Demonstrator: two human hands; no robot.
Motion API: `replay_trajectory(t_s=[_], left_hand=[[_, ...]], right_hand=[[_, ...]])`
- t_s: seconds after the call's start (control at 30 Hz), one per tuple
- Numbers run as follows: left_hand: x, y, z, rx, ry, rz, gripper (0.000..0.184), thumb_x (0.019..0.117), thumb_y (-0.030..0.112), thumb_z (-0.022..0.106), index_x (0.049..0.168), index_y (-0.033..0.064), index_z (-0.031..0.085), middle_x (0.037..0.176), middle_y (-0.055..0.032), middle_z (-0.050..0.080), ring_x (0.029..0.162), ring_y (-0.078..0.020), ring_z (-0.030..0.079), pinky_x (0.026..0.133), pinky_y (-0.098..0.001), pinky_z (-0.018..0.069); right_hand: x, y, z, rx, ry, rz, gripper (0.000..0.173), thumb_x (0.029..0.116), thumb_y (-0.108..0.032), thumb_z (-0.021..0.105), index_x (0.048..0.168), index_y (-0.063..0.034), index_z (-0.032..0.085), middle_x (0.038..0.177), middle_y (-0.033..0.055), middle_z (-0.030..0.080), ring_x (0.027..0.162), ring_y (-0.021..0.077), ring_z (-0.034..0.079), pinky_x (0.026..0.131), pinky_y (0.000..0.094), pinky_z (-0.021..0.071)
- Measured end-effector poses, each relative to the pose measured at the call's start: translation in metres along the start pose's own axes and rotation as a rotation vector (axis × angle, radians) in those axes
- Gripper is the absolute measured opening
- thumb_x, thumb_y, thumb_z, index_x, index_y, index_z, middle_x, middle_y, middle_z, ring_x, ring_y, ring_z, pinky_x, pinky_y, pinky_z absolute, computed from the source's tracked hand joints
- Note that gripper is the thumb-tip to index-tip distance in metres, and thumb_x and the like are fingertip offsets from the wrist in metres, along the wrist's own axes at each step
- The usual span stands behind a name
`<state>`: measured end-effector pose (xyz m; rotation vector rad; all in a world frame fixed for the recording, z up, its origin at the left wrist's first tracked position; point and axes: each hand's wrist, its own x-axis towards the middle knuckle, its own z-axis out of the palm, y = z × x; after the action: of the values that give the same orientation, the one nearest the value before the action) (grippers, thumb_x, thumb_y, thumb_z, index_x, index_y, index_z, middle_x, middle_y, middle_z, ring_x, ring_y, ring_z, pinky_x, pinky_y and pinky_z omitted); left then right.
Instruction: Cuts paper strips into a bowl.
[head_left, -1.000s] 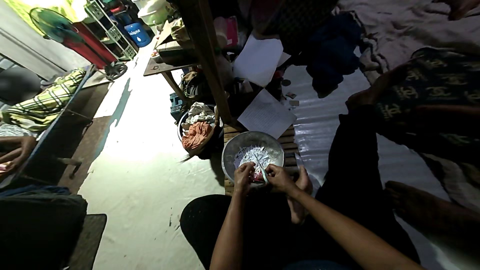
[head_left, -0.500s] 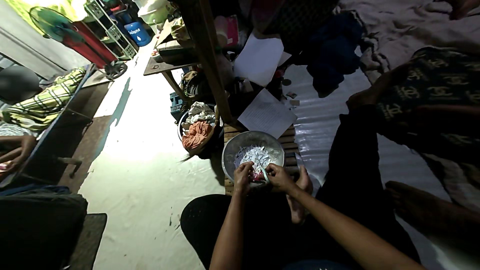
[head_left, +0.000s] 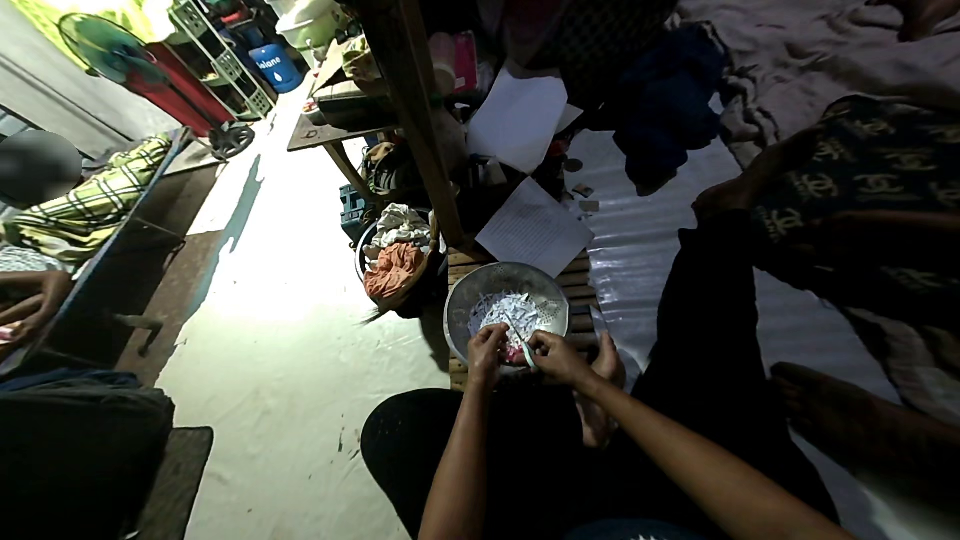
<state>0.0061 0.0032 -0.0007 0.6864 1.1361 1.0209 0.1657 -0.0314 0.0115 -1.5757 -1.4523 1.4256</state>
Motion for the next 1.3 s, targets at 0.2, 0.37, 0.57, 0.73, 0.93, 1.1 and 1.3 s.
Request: replay_trajectory(t_s=[0.2,0.37,0.57,0.73,0.93,1.1,1.3], left_hand=[[0.000,0.000,-0.001,0.016,-0.007,-0.005,0.014,0.1035,0.005,0.055,0.097,-0.0013,0.065,0.068,0.0018,0.058,0.050,-0.0017,0.050,0.046,-0.0162,0.0427],[-0.001,0.003,0.000,0.008,0.024,-0.008,0.014,0.1042,0.005,0.053,0.099,-0.0014,0.064,0.067,0.0024,0.057,0.049,-0.0009,0.048,0.045,-0.0155,0.0411],[0.004,0.005,-0.005,0.088,0.124,0.067,0.012,0.1013,0.006,0.060,0.094,-0.0031,0.064,0.066,0.0019,0.057,0.049,0.0004,0.047,0.046,-0.0144,0.0398],[0.008,0.006,-0.018,0.690,0.044,0.293,0.038,0.0979,-0.005,0.052,0.135,-0.0088,0.057,0.122,-0.0235,0.066,0.101,-0.0248,0.068,0.088,-0.0365,0.0557],[0.014,0.009,-0.025,1.176,-0.357,0.212,0.050,0.0878,0.002,0.069,0.138,0.0010,0.062,0.148,-0.0235,0.052,0.140,-0.0403,0.045,0.116,-0.0565,0.0359],[0.018,0.003,-0.013,1.525,-0.509,0.074,0.055,0.0869,0.004,0.072,0.140,0.0111,0.062,0.157,-0.0179,0.044,0.151,-0.0430,0.028,0.118,-0.0686,0.0196],[0.026,0.004,-0.009,1.597,-0.362,0.141,0.027,0.1003,0.017,0.061,0.123,0.0089,0.073,0.140,-0.0145,0.062,0.141,-0.0355,0.046,0.120,-0.0607,0.0229]], right_hand=[[-0.002,-0.001,-0.001,-0.030,0.020,-0.005,0.023,0.0905,-0.015,0.074,0.101,0.0020,0.062,0.078,0.0042,0.054,0.065,0.0104,0.048,0.066,0.0301,0.0449],[-0.003,-0.002,-0.003,-0.057,0.026,-0.020,0.021,0.0918,-0.011,0.072,0.102,0.0043,0.063,0.079,0.0057,0.056,0.066,0.0103,0.049,0.066,0.0294,0.0449],[-0.005,0.001,-0.013,0.019,-0.027,0.023,0.023,0.0957,-0.011,0.069,0.107,0.0072,0.062,0.090,0.0104,0.062,0.071,0.0097,0.057,0.071,0.0268,0.0518],[-0.012,-0.003,-0.031,0.136,0.038,0.096,0.022,0.1011,-0.016,0.065,0.105,0.0049,0.060,0.078,0.0029,0.062,0.062,0.0030,0.056,0.061,0.0202,0.0490],[-0.012,0.018,-0.056,0.297,0.087,0.113,0.018,0.1050,-0.020,0.057,0.103,-0.0018,0.062,0.068,-0.0042,0.063,0.055,0.0023,0.055,0.056,0.0203,0.0467],[-0.020,0.026,-0.060,0.310,0.092,0.142,0.019,0.1055,-0.017,0.057,0.103,0.0009,0.060,0.068,-0.0029,0.062,0.056,0.0022,0.055,0.055,0.0190,0.0465],[-0.022,0.035,-0.055,0.314,0.095,0.145,0.020,0.1033,-0.022,0.061,0.097,-0.0031,0.062,0.067,-0.0033,0.064,0.054,0.0030,0.057,0.055,0.0207,0.0472]])
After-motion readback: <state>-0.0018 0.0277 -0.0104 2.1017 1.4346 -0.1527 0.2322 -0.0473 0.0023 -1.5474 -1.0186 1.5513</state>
